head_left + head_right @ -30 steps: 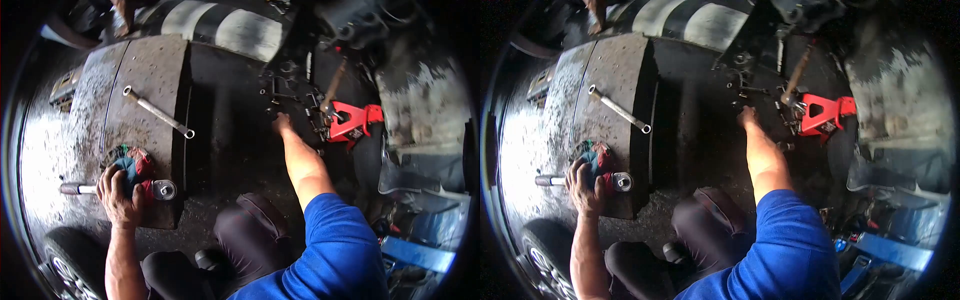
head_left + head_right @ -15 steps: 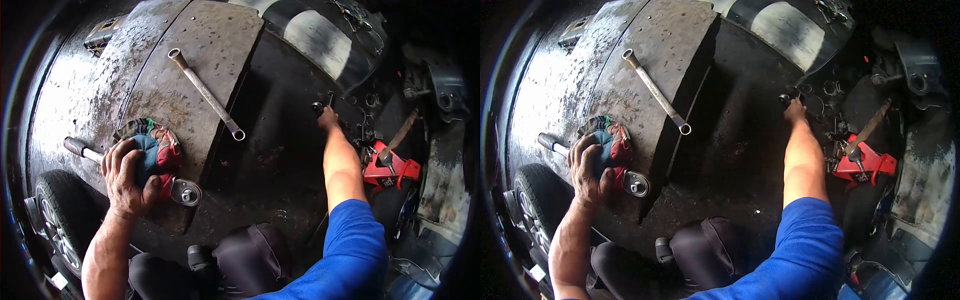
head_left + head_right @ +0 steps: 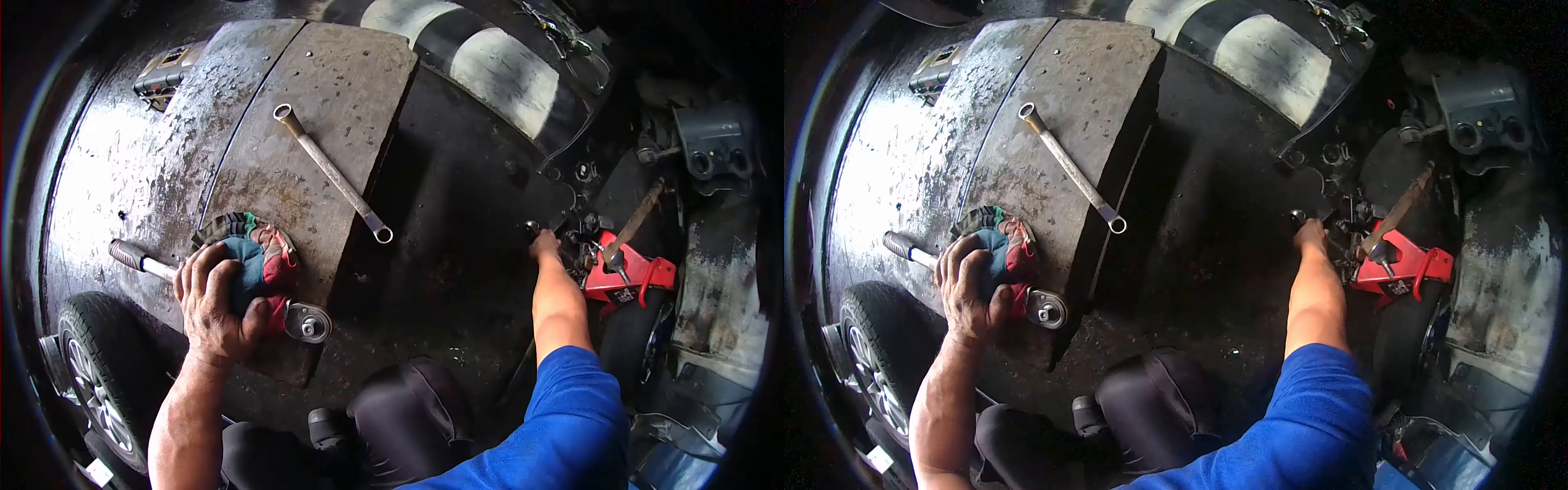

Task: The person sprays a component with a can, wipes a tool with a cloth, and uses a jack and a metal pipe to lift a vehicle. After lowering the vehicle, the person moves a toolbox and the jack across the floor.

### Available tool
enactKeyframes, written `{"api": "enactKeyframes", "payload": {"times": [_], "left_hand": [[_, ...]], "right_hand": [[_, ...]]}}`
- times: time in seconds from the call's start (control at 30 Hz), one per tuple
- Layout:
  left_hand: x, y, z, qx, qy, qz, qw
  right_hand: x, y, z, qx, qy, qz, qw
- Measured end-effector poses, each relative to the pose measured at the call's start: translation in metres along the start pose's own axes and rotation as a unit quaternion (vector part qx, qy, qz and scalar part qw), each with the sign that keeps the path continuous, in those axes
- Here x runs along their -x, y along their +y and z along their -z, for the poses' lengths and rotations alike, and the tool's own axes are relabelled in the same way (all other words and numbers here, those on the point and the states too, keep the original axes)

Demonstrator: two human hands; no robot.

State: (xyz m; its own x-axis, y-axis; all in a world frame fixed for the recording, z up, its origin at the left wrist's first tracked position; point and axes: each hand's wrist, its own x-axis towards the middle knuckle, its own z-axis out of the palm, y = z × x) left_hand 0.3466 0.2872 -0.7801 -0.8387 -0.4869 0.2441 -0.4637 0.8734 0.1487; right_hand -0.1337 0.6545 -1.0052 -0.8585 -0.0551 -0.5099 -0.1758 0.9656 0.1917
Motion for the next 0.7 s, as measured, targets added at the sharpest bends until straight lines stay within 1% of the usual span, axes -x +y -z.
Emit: {"api": "enactKeyframes", "payload": {"times": [0.07, 0.1, 0.13, 0.2, 0.27, 0.3, 0.33, 0.4, 0.43, 0.5, 0.53, 0.57, 0.6, 0.67, 0.7], "left_hand": [[0.000, 0.000, 0.000, 0.006, 0.002, 0.010, 1.000], [0.000, 0.000, 0.000, 0.008, 0.007, 0.010, 1.000], [-0.001, 0.001, 0.001, 0.012, 0.009, 0.012, 1.000], [-0.001, 0.001, 0.002, 0.014, 0.016, 0.008, 1.000], [0.000, 0.003, 0.006, 0.030, 0.011, 0.025, 0.999], [0.001, 0.005, 0.008, 0.032, 0.009, 0.035, 0.999], [0.001, 0.005, 0.009, 0.035, 0.007, 0.041, 0.999], [0.002, 0.005, 0.010, 0.045, 0.015, 0.043, 0.998], [0.003, 0.005, 0.010, 0.052, 0.017, 0.043, 0.998], [0.003, 0.005, 0.012, 0.063, 0.017, 0.044, 0.997], [0.003, 0.003, 0.013, 0.066, 0.007, 0.044, 0.997], [0.005, 0.004, 0.015, 0.061, 0.003, 0.050, 0.997], [0.005, 0.005, 0.017, 0.054, -0.001, 0.054, 0.997], [0.006, 0.004, 0.022, 0.085, 0.020, 0.043, 0.995], [0.008, 0.004, 0.025, 0.096, 0.012, 0.046, 0.994]], "right_hand": [[0.027, 0.008, -0.004, 0.011, 0.135, -0.010, 0.991], [0.032, 0.012, -0.005, -0.002, 0.140, -0.004, 0.990], [0.038, 0.014, -0.006, -0.003, 0.144, -0.004, 0.990], [0.049, 0.009, -0.006, -0.058, 0.084, 0.064, 0.993], [0.097, -0.013, 0.014, -0.074, 0.006, 0.094, 0.993], [0.099, -0.012, 0.000, -0.072, 0.019, 0.148, 0.986], [0.112, -0.019, 0.000, -0.069, -0.006, 0.177, 0.982], [0.139, -0.029, -0.002, -0.093, 0.005, 0.272, 0.958], [0.154, -0.034, -0.001, -0.096, 0.007, 0.275, 0.957], [0.184, -0.044, 0.009, -0.183, 0.066, 0.391, 0.899], [0.203, -0.051, 0.027, -0.185, 0.066, 0.401, 0.895], [0.228, -0.059, 0.051, -0.298, -0.051, 0.365, 0.880], [0.253, -0.068, 0.076, -0.401, -0.171, 0.321, 0.841], [0.301, -0.083, 0.119, -0.461, -0.174, 0.353, 0.795], [0.312, -0.092, 0.134, -0.454, -0.181, 0.397, 0.777]]}}
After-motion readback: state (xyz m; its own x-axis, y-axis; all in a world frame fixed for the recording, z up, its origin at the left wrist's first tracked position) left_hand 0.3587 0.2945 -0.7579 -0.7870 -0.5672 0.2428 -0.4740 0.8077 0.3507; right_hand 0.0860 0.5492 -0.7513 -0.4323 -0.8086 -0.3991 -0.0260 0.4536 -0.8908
